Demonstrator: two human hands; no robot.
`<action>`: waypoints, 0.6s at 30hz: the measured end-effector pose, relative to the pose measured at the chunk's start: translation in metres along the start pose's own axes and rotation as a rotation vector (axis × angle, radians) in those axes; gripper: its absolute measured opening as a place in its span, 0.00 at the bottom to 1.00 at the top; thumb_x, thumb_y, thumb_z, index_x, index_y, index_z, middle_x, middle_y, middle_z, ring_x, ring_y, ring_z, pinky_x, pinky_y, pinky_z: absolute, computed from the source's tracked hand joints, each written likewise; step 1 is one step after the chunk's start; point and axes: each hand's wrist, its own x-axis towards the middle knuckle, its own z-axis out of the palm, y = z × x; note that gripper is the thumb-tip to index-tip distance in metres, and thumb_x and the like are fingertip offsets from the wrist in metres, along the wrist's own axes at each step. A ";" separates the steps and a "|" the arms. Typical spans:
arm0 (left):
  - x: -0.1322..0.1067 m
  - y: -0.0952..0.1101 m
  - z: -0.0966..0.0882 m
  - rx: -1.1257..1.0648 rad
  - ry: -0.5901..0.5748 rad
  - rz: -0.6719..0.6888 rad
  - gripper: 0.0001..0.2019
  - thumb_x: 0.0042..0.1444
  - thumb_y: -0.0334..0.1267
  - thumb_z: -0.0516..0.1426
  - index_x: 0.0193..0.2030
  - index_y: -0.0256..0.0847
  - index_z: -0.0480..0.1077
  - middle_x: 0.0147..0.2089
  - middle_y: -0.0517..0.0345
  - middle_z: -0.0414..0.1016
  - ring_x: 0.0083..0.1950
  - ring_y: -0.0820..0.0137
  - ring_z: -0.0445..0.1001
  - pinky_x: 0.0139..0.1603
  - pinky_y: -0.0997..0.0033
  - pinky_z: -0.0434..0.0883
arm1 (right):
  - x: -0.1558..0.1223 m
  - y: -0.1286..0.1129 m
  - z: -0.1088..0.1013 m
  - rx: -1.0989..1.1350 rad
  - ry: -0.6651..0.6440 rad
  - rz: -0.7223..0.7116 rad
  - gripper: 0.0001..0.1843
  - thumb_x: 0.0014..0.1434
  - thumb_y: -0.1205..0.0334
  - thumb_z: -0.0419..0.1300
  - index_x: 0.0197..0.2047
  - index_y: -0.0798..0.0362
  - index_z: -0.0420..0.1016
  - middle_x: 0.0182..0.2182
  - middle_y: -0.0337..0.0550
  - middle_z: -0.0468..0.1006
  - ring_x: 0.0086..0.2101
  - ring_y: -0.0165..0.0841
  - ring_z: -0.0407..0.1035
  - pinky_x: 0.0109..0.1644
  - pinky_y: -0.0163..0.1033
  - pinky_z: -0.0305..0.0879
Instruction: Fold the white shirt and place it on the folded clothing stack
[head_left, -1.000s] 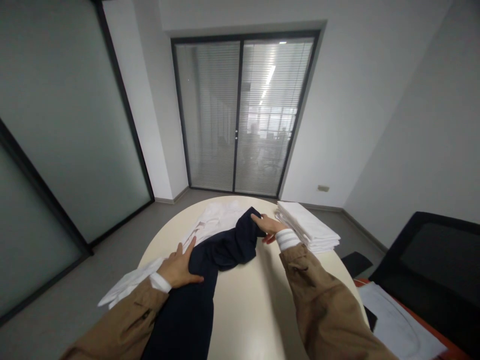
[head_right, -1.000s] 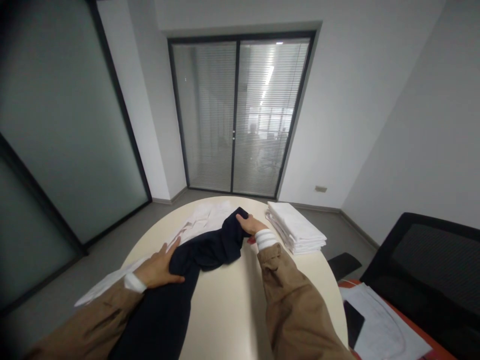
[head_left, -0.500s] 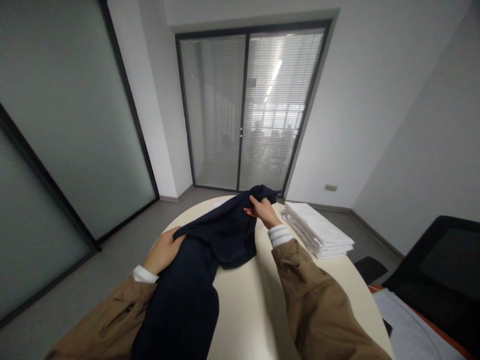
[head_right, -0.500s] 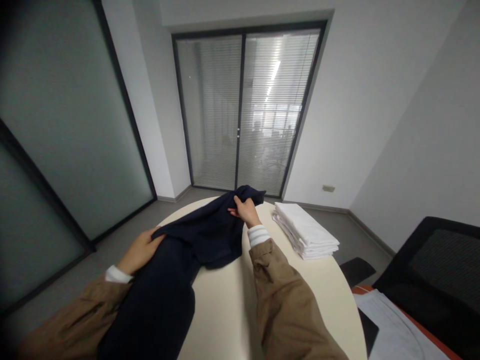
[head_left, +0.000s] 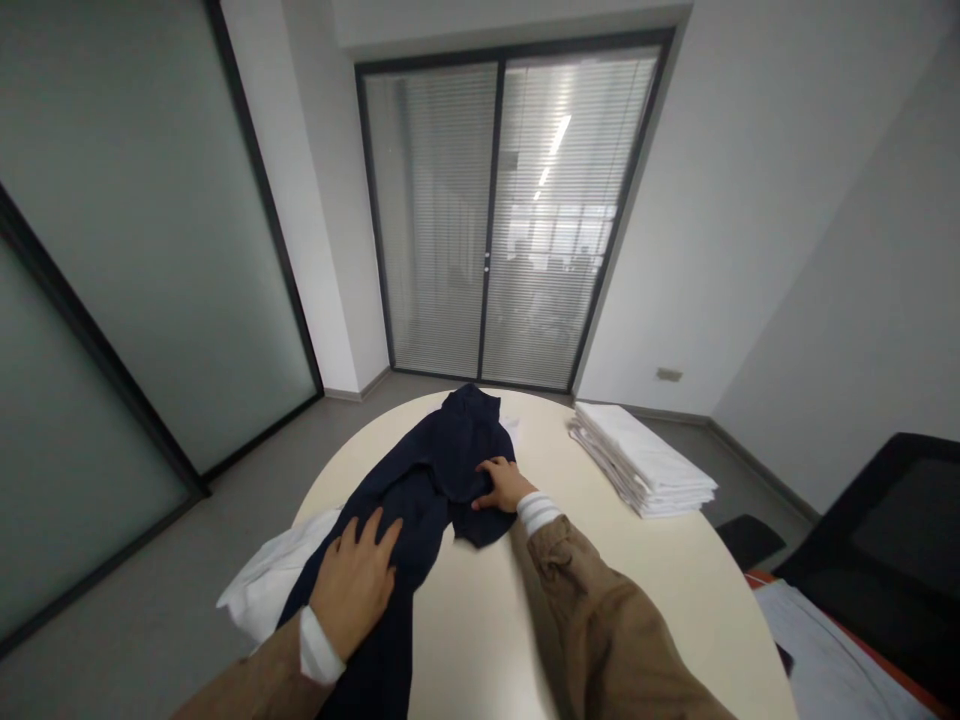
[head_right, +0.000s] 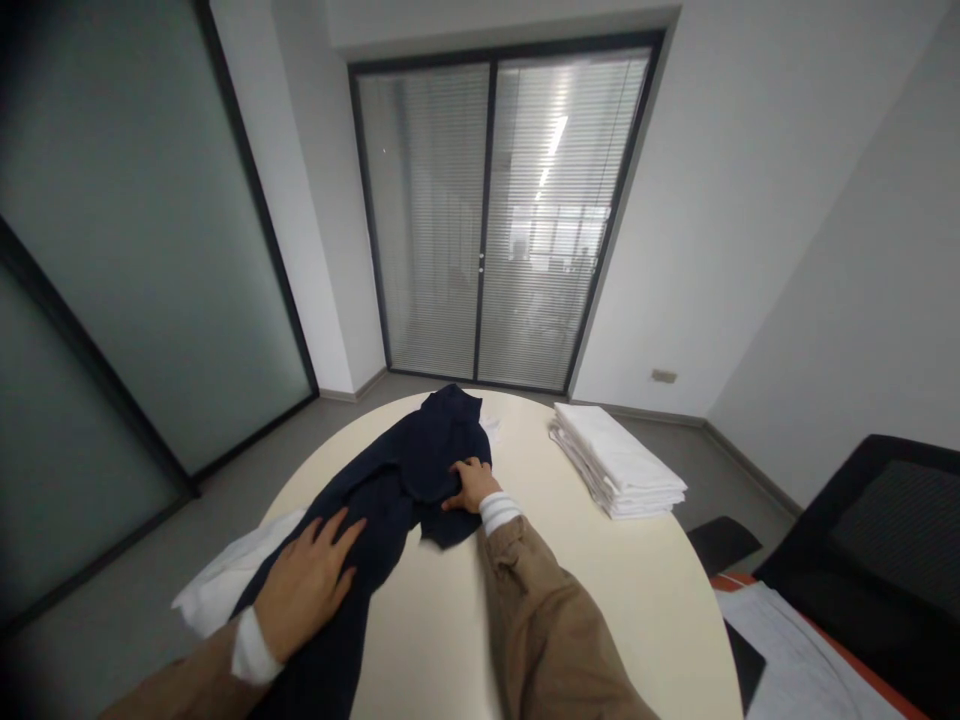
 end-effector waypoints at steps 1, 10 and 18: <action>0.002 0.001 -0.007 0.009 -0.019 0.004 0.19 0.56 0.43 0.56 0.54 0.47 0.76 0.64 0.45 0.70 0.64 0.42 0.67 0.59 0.44 0.66 | -0.001 0.000 -0.001 0.010 0.023 0.005 0.35 0.43 0.59 0.75 0.55 0.51 0.74 0.58 0.55 0.71 0.57 0.49 0.66 0.58 0.48 0.60; 0.053 -0.054 -0.091 0.001 0.063 -0.025 0.18 0.61 0.41 0.49 0.50 0.53 0.77 0.50 0.54 0.81 0.52 0.55 0.78 0.53 0.61 0.70 | -0.006 -0.015 -0.027 0.180 0.231 -0.012 0.11 0.68 0.62 0.50 0.50 0.52 0.69 0.38 0.42 0.79 0.34 0.30 0.75 0.41 0.34 0.68; 0.054 -0.081 -0.051 -0.095 -0.284 0.075 0.19 0.52 0.39 0.53 0.47 0.46 0.80 0.59 0.52 0.76 0.59 0.55 0.74 0.63 0.59 0.67 | -0.055 0.094 -0.102 -0.315 0.739 0.525 0.23 0.56 0.66 0.60 0.56 0.59 0.71 0.60 0.69 0.65 0.62 0.59 0.54 0.59 0.63 0.55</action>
